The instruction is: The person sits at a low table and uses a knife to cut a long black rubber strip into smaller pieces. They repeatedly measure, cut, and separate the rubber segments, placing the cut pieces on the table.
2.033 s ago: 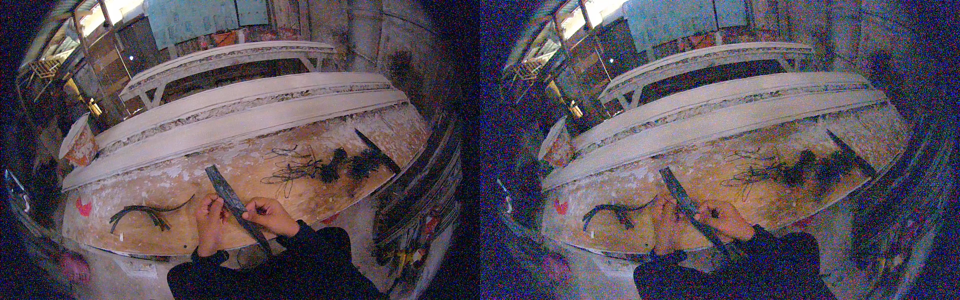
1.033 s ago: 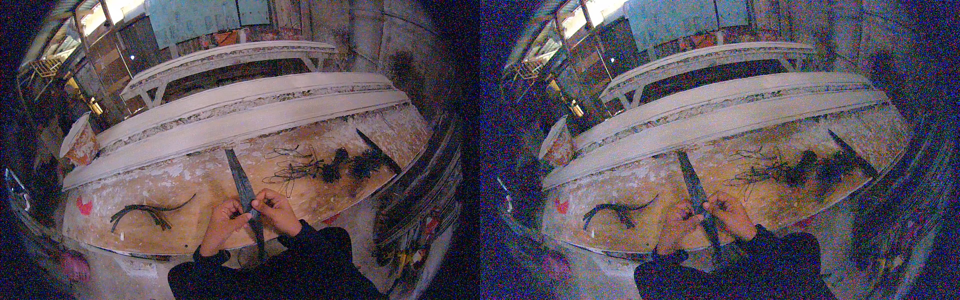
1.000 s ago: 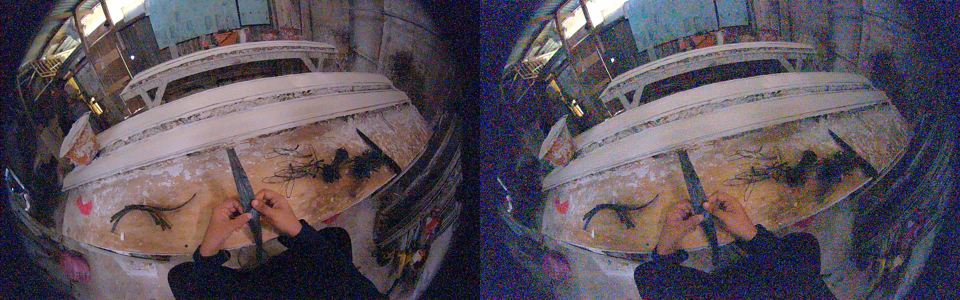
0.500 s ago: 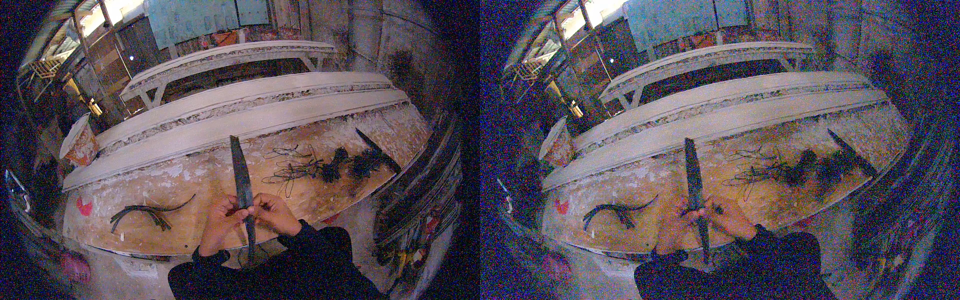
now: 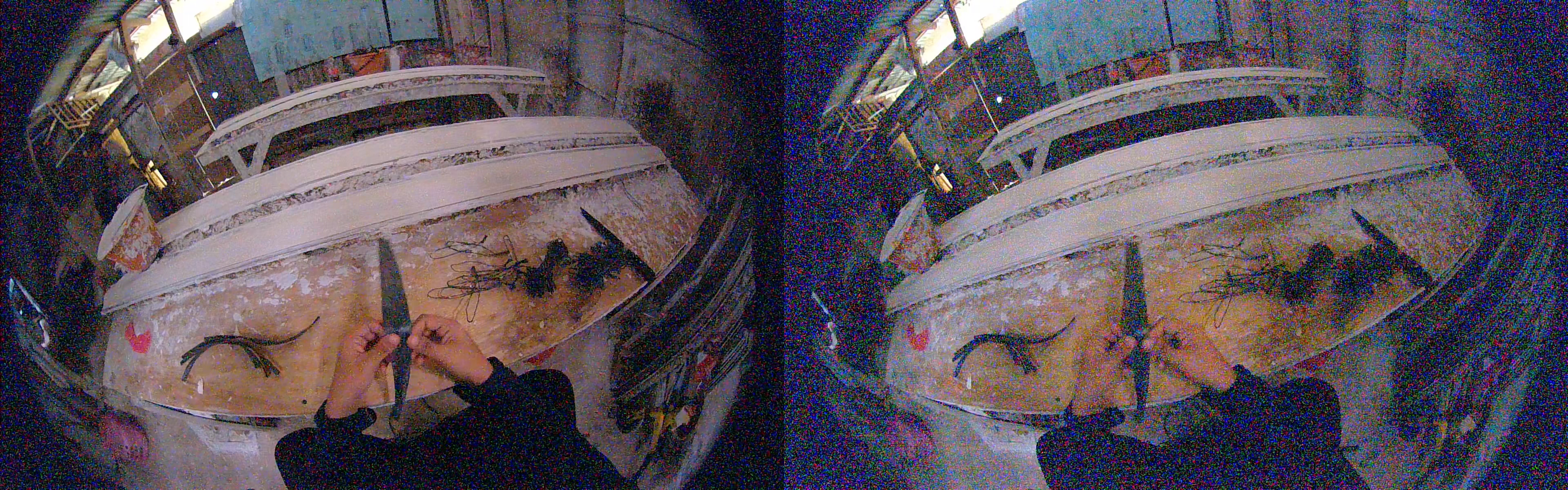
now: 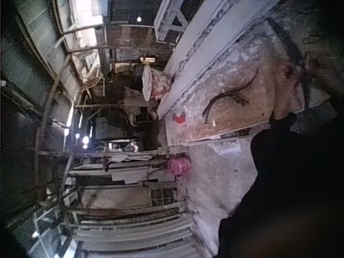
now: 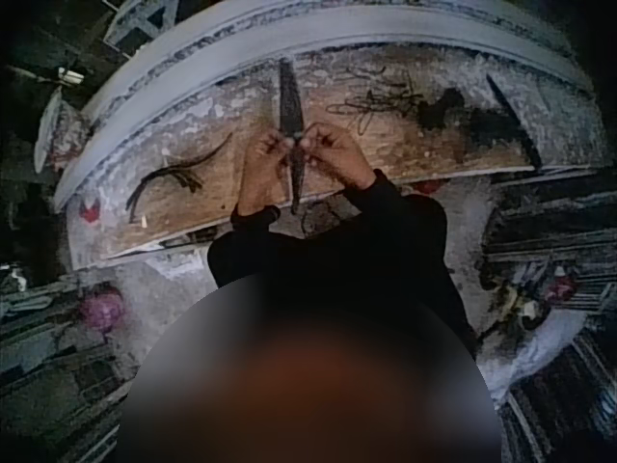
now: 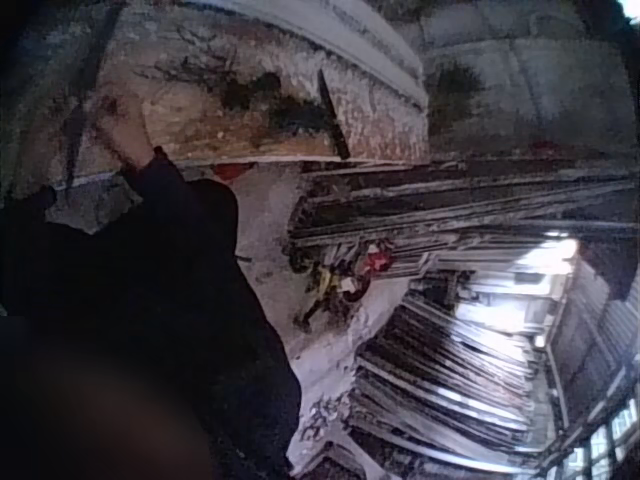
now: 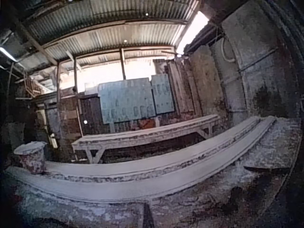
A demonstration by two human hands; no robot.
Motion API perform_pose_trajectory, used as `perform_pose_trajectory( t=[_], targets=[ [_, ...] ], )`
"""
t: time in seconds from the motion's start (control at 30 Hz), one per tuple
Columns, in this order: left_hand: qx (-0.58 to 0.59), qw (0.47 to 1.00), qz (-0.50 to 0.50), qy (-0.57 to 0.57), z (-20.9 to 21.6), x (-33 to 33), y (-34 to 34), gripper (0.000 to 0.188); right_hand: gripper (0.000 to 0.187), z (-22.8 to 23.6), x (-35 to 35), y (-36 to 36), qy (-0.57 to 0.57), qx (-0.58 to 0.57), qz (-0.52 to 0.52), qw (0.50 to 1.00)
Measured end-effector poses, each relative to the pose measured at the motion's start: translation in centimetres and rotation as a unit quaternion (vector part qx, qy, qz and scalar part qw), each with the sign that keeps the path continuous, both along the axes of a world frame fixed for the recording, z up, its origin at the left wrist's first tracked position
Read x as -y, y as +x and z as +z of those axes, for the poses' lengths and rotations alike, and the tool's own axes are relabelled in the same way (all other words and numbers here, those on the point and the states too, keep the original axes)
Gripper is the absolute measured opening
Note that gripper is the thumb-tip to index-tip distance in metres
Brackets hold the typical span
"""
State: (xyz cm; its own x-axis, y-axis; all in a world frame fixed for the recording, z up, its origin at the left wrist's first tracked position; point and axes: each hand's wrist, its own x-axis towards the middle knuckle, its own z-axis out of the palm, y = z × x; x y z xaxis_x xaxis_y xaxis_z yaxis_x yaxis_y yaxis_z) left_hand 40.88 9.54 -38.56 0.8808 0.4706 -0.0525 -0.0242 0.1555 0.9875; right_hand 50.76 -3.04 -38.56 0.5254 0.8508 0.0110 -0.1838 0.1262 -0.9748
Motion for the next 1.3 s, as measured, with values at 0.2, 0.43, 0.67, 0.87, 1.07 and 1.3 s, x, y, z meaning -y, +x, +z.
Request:
perform_pose_trajectory(
  t=[0.2, 0.43, 0.67, 0.87, 1.07, 1.3],
  targets=[
    [0.039, 0.999, 0.022, -0.028, 0.3, 0.1, 0.2, 0.013, 0.016, -0.6, -0.1, 0.3, 0.014, 0.045, 0.073, 0.996],
    [0.045, 0.998, -0.050, -0.004, 0.5, -0.1, -0.1, 0.017, 0.017, -0.6, 0.0, 0.2, 0.023, 0.044, 0.045, 0.998],
    [0.049, 0.997, -0.032, -0.049, 0.4, -0.2, -0.1, 0.017, 0.017, 0.5, 0.3, 0.0, 0.000, 0.018, 0.016, 1.000],
    [0.023, 0.996, 0.075, 0.037, -0.7, 1.1, -1.2, 0.018, 0.018, -0.4, -0.2, -0.1, 0.037, 0.099, 0.108, 0.989],
    [-0.040, 0.992, 0.065, 0.100, -1.5, 1.6, -3.0, 0.017, 0.015, -1.4, 0.0, 0.1, -0.013, 0.115, 0.105, 0.988],
    [-0.006, 0.996, -0.002, 0.087, -1.9, 0.4, -2.8, 0.017, 0.013, -1.6, -0.4, 0.0, -0.015, 0.097, 0.088, 0.991]
  ],
)
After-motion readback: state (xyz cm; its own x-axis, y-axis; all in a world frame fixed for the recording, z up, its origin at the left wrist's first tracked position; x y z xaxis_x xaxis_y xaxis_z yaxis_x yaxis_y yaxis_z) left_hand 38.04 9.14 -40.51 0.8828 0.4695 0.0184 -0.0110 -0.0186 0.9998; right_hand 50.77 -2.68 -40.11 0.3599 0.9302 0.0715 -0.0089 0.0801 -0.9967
